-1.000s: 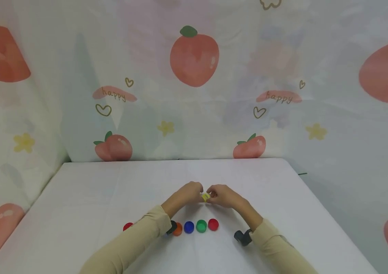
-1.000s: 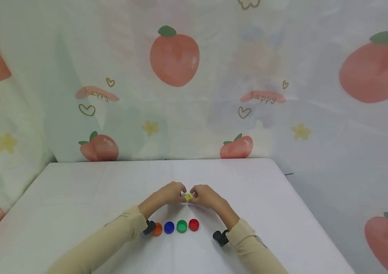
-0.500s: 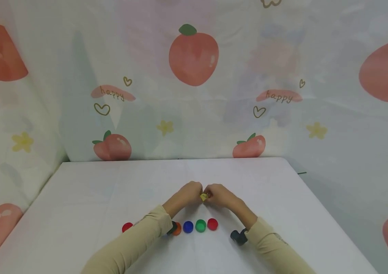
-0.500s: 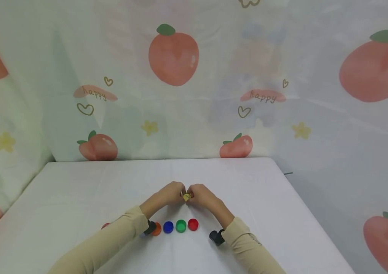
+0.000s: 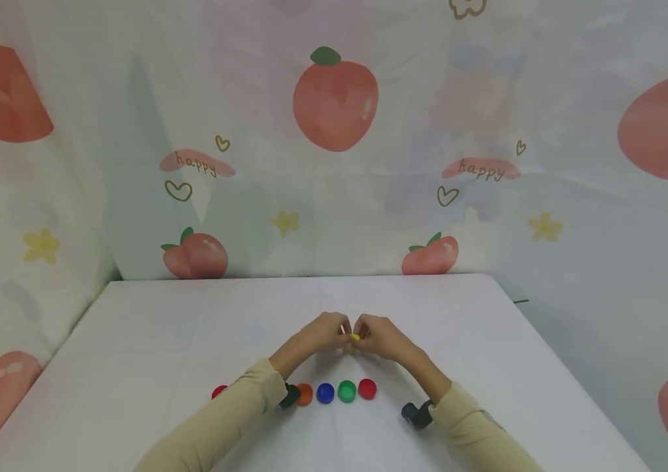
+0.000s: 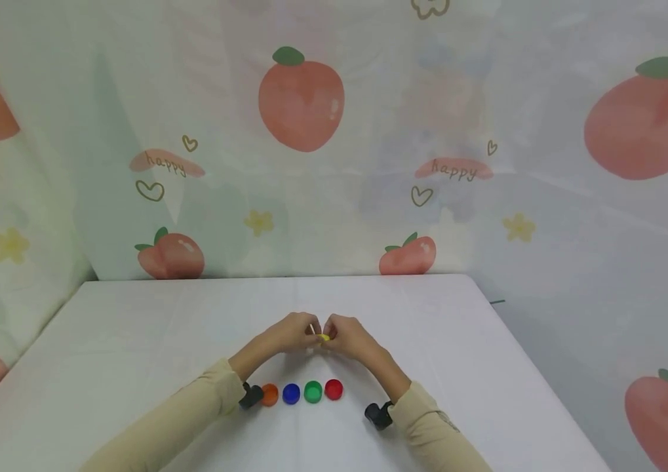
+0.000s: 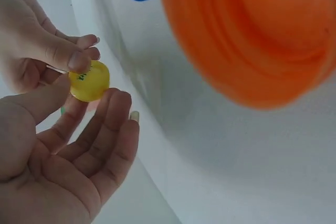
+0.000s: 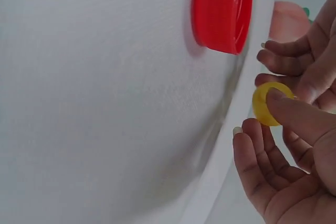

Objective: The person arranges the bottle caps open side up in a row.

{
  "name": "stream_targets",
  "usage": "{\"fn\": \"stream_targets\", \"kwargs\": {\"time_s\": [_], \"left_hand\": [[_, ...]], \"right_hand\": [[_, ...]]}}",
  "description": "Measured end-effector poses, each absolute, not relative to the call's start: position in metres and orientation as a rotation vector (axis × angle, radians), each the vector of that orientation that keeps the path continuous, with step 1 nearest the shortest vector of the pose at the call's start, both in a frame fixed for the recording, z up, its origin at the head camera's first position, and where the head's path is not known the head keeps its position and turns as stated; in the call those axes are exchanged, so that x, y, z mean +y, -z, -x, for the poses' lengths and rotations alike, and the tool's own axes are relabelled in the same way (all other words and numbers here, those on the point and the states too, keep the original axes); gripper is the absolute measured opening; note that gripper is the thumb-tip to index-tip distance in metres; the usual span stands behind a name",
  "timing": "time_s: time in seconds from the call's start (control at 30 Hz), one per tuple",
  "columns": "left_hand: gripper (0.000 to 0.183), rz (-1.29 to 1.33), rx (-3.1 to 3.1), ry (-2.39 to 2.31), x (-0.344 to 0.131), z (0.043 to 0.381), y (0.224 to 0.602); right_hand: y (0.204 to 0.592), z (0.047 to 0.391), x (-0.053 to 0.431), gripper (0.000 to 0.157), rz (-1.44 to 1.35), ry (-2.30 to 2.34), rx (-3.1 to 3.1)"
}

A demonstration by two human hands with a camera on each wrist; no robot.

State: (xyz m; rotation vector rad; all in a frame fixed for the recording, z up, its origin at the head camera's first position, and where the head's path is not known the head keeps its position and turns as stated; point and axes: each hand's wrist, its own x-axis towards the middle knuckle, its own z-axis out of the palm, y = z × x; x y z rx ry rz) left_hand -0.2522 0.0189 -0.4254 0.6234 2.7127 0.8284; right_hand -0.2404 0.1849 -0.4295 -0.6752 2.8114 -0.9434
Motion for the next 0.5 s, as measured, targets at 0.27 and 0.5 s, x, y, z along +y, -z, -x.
{"fn": "stream_targets", "kwargs": {"time_s": [0.27,0.5], "left_hand": [[0.012,-0.699,2.676,-1.056,0.012,0.247,0.415],[0.011,-0.768,2.664,-1.086,0.014,0.237,0.412]], "right_hand": [[0.419,0.229,0.197,0.016,0.772,1.065,2.830],[0.408,0.215,0.208,0.019,0.815,1.125,2.766]]}}
